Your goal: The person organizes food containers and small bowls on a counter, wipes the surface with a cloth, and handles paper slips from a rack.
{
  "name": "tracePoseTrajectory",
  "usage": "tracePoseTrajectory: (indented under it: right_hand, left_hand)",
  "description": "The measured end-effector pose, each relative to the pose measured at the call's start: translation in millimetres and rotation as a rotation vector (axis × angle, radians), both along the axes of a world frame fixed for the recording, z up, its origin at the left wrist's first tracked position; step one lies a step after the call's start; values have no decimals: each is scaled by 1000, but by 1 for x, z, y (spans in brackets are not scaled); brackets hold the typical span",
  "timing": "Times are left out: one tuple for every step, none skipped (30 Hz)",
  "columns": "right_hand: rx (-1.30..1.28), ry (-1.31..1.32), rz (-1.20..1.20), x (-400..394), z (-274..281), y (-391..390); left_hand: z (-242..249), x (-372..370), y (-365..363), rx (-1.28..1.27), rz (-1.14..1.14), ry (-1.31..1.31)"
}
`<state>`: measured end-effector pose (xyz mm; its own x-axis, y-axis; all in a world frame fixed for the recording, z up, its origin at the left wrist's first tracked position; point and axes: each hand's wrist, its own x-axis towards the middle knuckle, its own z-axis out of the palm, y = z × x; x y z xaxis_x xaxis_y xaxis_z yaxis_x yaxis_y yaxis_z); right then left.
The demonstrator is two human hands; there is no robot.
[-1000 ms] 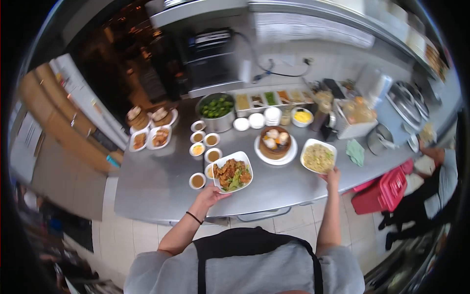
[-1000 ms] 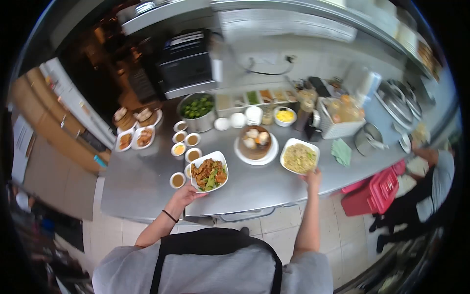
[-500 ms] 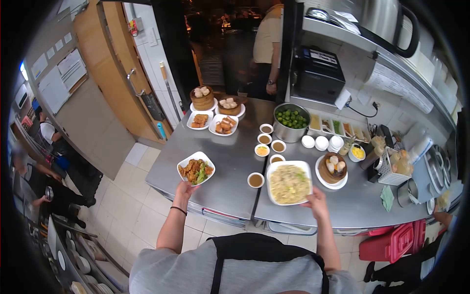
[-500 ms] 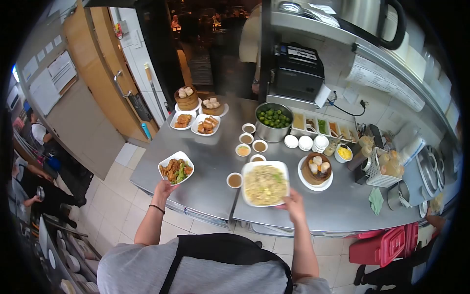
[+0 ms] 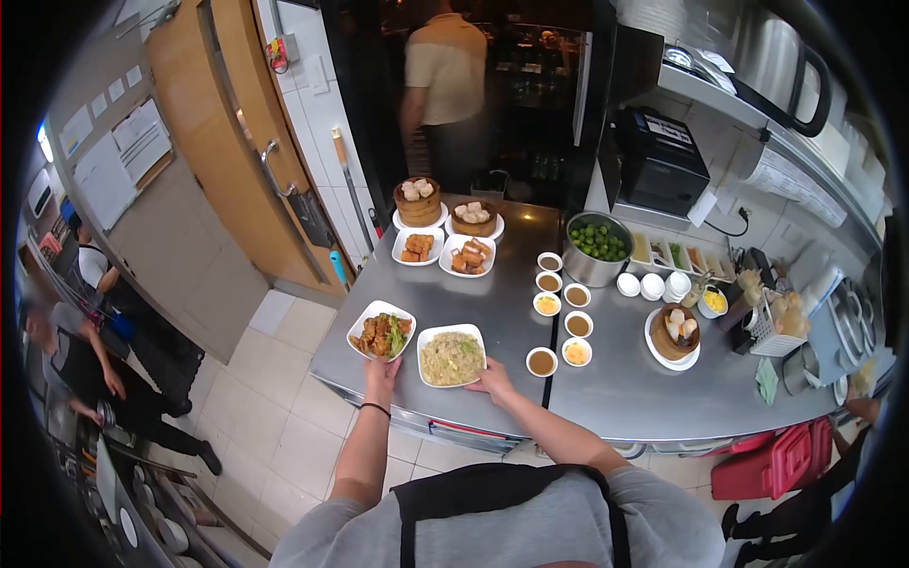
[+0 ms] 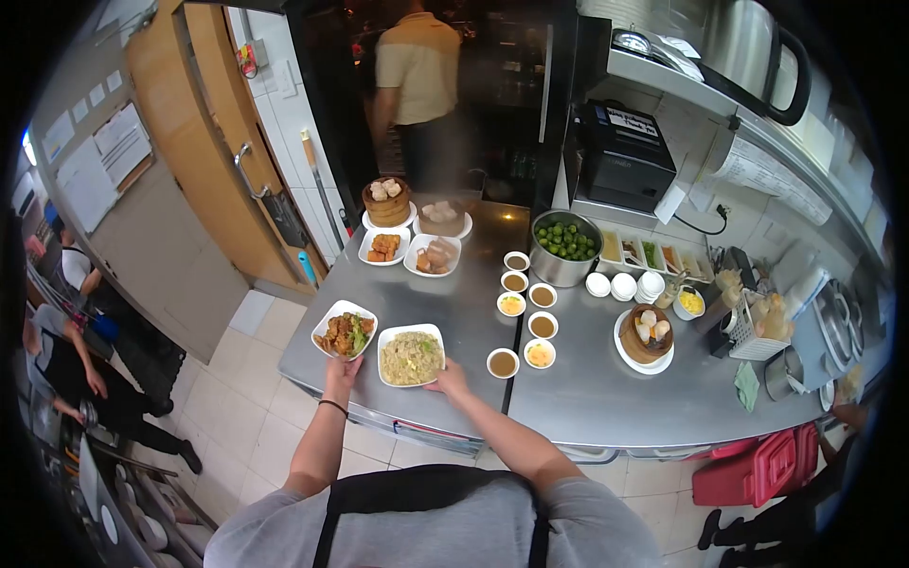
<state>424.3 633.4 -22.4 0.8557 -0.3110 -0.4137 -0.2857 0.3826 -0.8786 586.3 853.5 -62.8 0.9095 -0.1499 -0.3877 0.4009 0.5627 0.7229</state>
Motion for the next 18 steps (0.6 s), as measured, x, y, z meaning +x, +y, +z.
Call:
tracePoseTrajectory:
  right_hand:
    - [53, -26, -3, 9, -3, 1]
    - [106, -52, -5, 18, -6, 0]
    - [105, -49, -10, 27, -13, -5]
    - [-36, -29, 74, 34, -19, -15]
    - [-179, -8, 158, 38, -26, -25]
    - [-180, -5, 153, 35, -23, -35]
    - [-389, -83, 84, 27, -15, -49]
    - [-601, -162, 15, 16, -4, -63]
    - [-590, -271, -110, 3, 6, -82]
    - [-576, -380, -233, -14, 16, -102]
    - [-440, -353, -376, -35, 30, -126]
    - [-737, -436, -492, -65, 29, -162]
    - [-882, -427, -746, -84, 47, -181]
    - [-627, -438, -930, -106, 65, -199]
    - [-1081, -223, -1062, -136, 74, -222]
    - [-1102, -276, -1266, -160, 67, -250]
    - [-1092, -122, -1404, -194, 36, -292]
    - [-1073, 39, -1541, -219, 0, -328]
  left_hand:
    - [2, -1, -6, -2, 20, 4]
    - [5, -1, -10, -3, 14, 5]
    - [8, -2, -13, 66, 21, 31]
    - [10, -5, -15, 135, 27, 61]
    - [12, -9, -16, 136, 21, 65]
    - [14, -12, -17, 159, 29, 64]
    - [16, -15, -18, 181, 37, 63]
    - [18, -17, -18, 175, 35, 66]
    - [19, -21, -18, 170, 46, 32]
    - [18, -24, -17, 165, 58, 1]
    - [16, -25, -15, 161, 58, 7]
    - [14, -27, -13, 160, 26, -49]
    - [11, -27, -12, 160, -7, -104]
    - [7, -28, -10, 159, -9, -99]
    - [5, -29, -8, 135, -28, -146]
    - [2, -30, -7, 112, -50, -191]
    - [1, -30, -6, 116, -62, -188]
    - [1, -30, -6, 94, -45, -179]
